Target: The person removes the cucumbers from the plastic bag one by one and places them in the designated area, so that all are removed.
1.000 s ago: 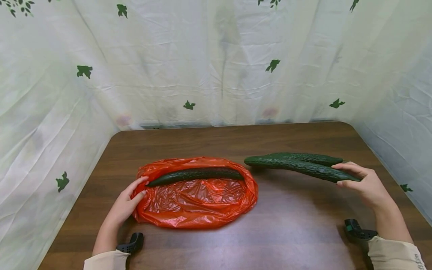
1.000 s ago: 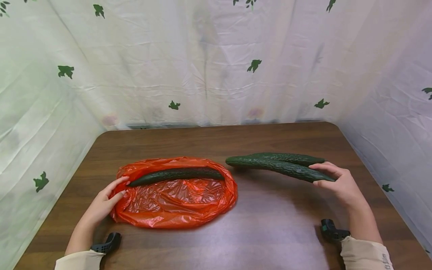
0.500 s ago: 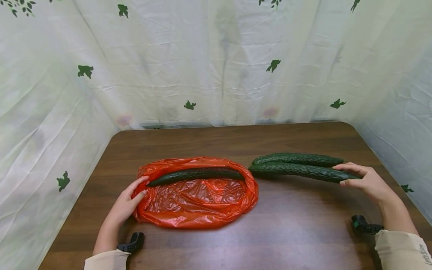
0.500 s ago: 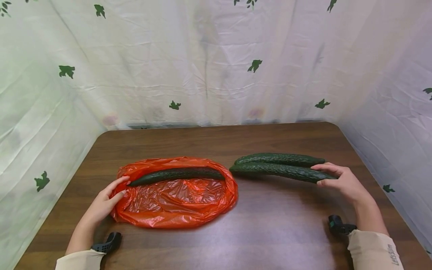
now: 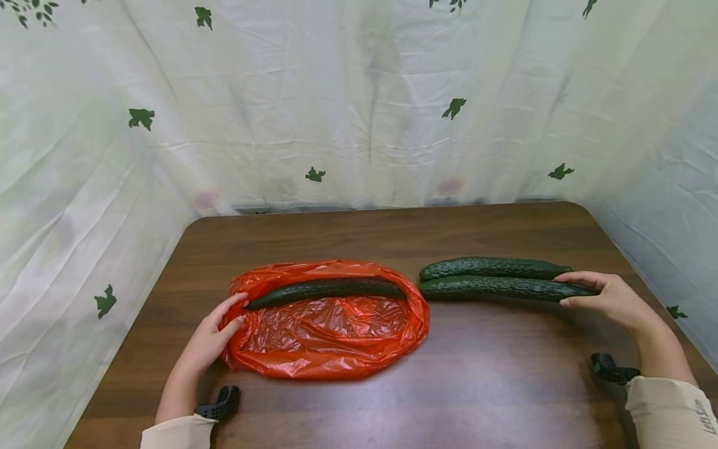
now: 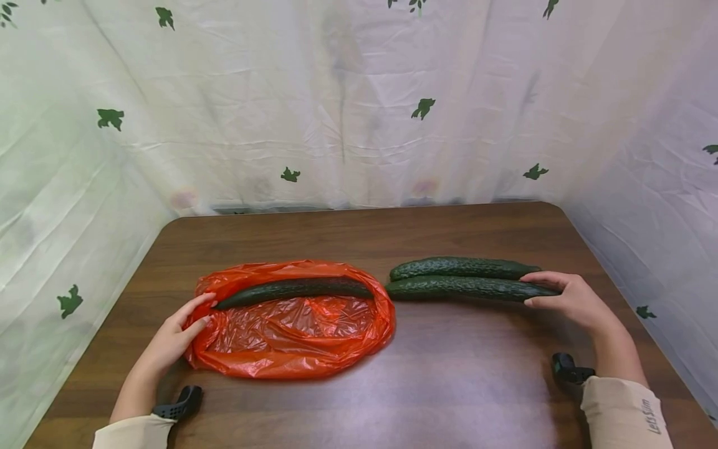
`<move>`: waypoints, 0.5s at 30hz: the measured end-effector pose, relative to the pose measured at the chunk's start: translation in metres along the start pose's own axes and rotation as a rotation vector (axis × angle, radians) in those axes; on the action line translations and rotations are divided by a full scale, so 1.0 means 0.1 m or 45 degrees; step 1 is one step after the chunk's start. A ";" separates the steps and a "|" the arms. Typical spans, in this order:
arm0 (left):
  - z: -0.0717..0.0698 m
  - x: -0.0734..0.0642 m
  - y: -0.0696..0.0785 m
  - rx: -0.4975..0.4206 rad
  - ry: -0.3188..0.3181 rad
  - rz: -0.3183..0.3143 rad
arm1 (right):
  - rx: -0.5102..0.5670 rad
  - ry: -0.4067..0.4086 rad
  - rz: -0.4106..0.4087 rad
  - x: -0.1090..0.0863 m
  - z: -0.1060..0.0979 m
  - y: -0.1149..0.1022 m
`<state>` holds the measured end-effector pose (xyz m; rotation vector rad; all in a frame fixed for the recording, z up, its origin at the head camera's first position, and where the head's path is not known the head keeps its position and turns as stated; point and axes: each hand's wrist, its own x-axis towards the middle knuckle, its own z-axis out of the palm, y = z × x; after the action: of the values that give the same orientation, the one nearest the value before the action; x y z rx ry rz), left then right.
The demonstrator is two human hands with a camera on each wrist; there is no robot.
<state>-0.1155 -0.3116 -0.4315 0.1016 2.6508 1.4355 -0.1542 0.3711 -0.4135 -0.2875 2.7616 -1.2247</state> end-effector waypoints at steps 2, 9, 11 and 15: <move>0.01 0.00 0.00 -0.005 -0.003 0.001 | -0.018 0.039 -0.012 0.01 0.03 0.03; 0.02 0.00 -0.01 -0.005 -0.006 -0.001 | 0.033 0.140 -0.090 0.05 0.10 0.11; 0.02 0.00 -0.01 -0.004 -0.008 -0.007 | 0.051 0.159 -0.118 0.08 0.11 0.10; 0.01 0.00 0.00 0.000 -0.003 -0.013 | 0.076 0.164 -0.152 0.13 0.13 0.07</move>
<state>-0.1156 -0.3109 -0.4324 0.0891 2.6459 1.4313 -0.1656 0.3637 -0.4275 -0.3860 2.8460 -1.3985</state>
